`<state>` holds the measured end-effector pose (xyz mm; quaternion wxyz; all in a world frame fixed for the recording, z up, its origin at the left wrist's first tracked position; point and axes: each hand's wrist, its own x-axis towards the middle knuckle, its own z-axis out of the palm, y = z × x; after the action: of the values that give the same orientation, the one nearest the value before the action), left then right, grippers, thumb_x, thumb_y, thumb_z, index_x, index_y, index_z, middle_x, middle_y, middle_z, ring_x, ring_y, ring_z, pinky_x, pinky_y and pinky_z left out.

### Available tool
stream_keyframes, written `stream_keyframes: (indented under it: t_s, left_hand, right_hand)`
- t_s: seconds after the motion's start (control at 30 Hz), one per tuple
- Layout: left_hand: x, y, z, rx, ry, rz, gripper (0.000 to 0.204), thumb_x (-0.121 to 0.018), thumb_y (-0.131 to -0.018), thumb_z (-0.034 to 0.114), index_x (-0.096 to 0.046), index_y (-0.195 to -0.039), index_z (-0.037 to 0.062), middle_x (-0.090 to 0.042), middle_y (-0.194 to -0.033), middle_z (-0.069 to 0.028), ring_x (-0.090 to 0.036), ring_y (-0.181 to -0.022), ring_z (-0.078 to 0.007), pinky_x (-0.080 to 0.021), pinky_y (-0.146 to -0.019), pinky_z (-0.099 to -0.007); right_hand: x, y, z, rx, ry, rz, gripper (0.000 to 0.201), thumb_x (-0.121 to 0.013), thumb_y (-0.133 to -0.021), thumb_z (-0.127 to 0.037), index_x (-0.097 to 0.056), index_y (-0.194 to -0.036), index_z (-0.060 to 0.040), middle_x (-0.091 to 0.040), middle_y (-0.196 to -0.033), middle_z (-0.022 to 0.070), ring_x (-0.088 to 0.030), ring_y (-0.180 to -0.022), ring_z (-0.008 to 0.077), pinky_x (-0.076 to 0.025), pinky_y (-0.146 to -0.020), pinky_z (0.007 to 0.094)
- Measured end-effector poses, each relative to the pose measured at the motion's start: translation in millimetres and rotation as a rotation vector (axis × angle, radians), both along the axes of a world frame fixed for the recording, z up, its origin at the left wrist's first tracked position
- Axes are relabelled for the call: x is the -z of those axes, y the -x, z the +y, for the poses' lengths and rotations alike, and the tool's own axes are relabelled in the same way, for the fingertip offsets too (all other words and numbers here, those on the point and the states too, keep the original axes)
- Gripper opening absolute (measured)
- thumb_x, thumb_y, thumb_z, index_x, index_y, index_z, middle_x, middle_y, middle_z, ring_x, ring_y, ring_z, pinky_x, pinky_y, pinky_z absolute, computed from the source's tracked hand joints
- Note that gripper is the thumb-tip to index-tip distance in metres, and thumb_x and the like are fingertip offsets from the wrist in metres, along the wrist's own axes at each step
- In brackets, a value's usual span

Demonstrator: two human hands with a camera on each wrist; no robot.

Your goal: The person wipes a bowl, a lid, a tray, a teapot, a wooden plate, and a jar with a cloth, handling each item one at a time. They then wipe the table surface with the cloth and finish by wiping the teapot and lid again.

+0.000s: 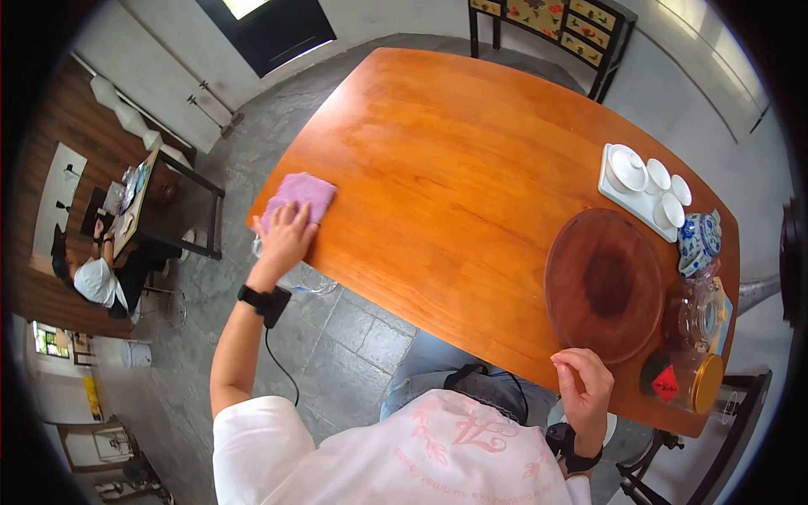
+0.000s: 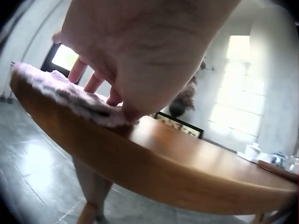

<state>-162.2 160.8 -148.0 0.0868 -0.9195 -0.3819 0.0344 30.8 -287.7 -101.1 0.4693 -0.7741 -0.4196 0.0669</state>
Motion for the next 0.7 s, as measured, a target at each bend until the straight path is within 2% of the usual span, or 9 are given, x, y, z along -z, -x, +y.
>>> stream_keyframes:
  t_s: [0.03, 0.1, 0.13, 0.23, 0.27, 0.33, 0.4, 0.53, 0.7]
  left_hand:
    - [11.8, -6.1, -7.4, 0.143, -0.017, -0.031, 0.049, -0.047, -0.093, 0.032, -0.037, -0.139, 0.0190, -0.033, -0.142, -0.0121, -0.027, -0.131, -0.0406, -0.021, -0.104, -0.0573]
    - [25.4, -26.3, -29.8, 0.450, 0.113, -0.055, 0.055, -0.046, -0.093, 0.032, -0.029, -0.143, 0.0156, -0.016, -0.151, -0.0144, -0.015, -0.136, -0.0443, -0.015, -0.106, -0.0603]
    - [22.8, -38.3, -52.7, 0.563, 0.167, -0.048, 0.054, -0.041, -0.094, 0.037, -0.029, -0.143, 0.0181, -0.009, -0.153, -0.0132, -0.010, -0.136, -0.0459, -0.015, -0.104, -0.0645]
    - [-4.6, -68.0, -115.3, 0.926, 0.413, 0.036, 0.057, -0.034, -0.095, 0.048, -0.028, -0.144, 0.0208, -0.009, -0.153, -0.0115, -0.005, -0.138, -0.0442, -0.009, -0.106, -0.0624]
    - [-6.6, -80.6, -124.5, 0.942, 0.413, 0.034, 0.057, -0.034, -0.095, 0.048, -0.028, -0.144, 0.0208, -0.009, -0.153, -0.0115, -0.005, -0.138, -0.0442, -0.009, -0.106, -0.0624]
    - [-7.9, -105.3, -136.2, 1.212, 0.522, 0.120, 0.057, -0.031, -0.095, 0.051, -0.028, -0.143, 0.0221, -0.010, -0.153, -0.0098, -0.005, -0.138, -0.0422, -0.010, -0.108, -0.0599]
    - [-6.5, -147.8, -126.7, 1.285, 0.470, 0.114, 0.054, -0.028, -0.096, 0.049, -0.029, -0.143, 0.0223, -0.011, -0.153, -0.0088, -0.007, -0.138, -0.0412, -0.012, -0.109, -0.0577]
    - [2.7, -264.1, -106.3, 1.225, 0.310, 0.145, 0.053, -0.023, -0.097, 0.047, -0.024, -0.145, 0.0218, -0.009, -0.153, -0.0093, -0.006, -0.139, -0.0405, -0.011, -0.110, -0.0555]
    - [3.6, -432.4, -98.4, 1.090, 0.368, 0.136, 0.053, -0.021, -0.097, 0.047, -0.020, -0.145, 0.0262, -0.009, -0.153, -0.0082, -0.008, -0.139, -0.0408, -0.012, -0.110, -0.0549]
  right_hand:
    - [0.1, -1.1, -1.3, 0.016, -0.002, 0.002, 0.009, -0.060, -0.077, 0.002, -0.061, -0.086, 0.0002, -0.064, -0.082, 0.0128, -0.061, -0.073, 0.0274, -0.048, -0.067, 0.0331]
    - [0.6, -2.6, -3.5, 0.043, -0.004, 0.001, 0.009, -0.060, -0.077, 0.002, -0.061, -0.086, 0.0001, -0.064, -0.082, 0.0129, -0.061, -0.073, 0.0274, -0.049, -0.066, 0.0331]
    - [1.1, -3.4, -4.2, 0.040, -0.001, -0.004, 0.009, -0.061, -0.077, 0.002, -0.061, -0.086, 0.0000, -0.064, -0.082, 0.0128, -0.062, -0.073, 0.0273, -0.049, -0.066, 0.0331]
    - [2.5, -6.1, -4.6, 0.048, -0.005, -0.006, 0.009, -0.061, -0.077, 0.001, -0.062, -0.086, -0.0003, -0.064, -0.081, 0.0125, -0.062, -0.073, 0.0274, -0.049, -0.066, 0.0332]
    - [3.0, -7.5, -5.0, 0.042, -0.010, 0.002, 0.010, -0.061, -0.077, 0.001, -0.062, -0.086, -0.0005, -0.064, -0.081, 0.0123, -0.062, -0.073, 0.0274, -0.049, -0.066, 0.0332]
    - [3.9, -11.3, -5.5, 0.067, -0.014, -0.004, 0.010, -0.062, -0.076, 0.001, -0.062, -0.086, -0.0010, -0.064, -0.081, 0.0117, -0.062, -0.072, 0.0272, -0.049, -0.066, 0.0333]
    - [4.1, -15.7, -6.0, 0.069, -0.007, 0.002, 0.011, -0.062, -0.076, 0.001, -0.062, -0.087, -0.0013, -0.064, -0.081, 0.0112, -0.062, -0.072, 0.0267, -0.049, -0.065, 0.0336]
    - [5.4, -26.4, -4.6, 0.098, 0.004, -0.004, 0.011, -0.063, -0.076, 0.000, -0.062, -0.087, -0.0017, -0.064, -0.082, 0.0109, -0.062, -0.072, 0.0274, -0.049, -0.065, 0.0340]
    - [10.2, -38.1, -2.1, 0.168, 0.005, 0.042, 0.012, -0.065, -0.075, -0.001, -0.062, -0.086, -0.0020, -0.064, -0.081, 0.0108, -0.062, -0.071, 0.0272, -0.050, -0.063, 0.0345]
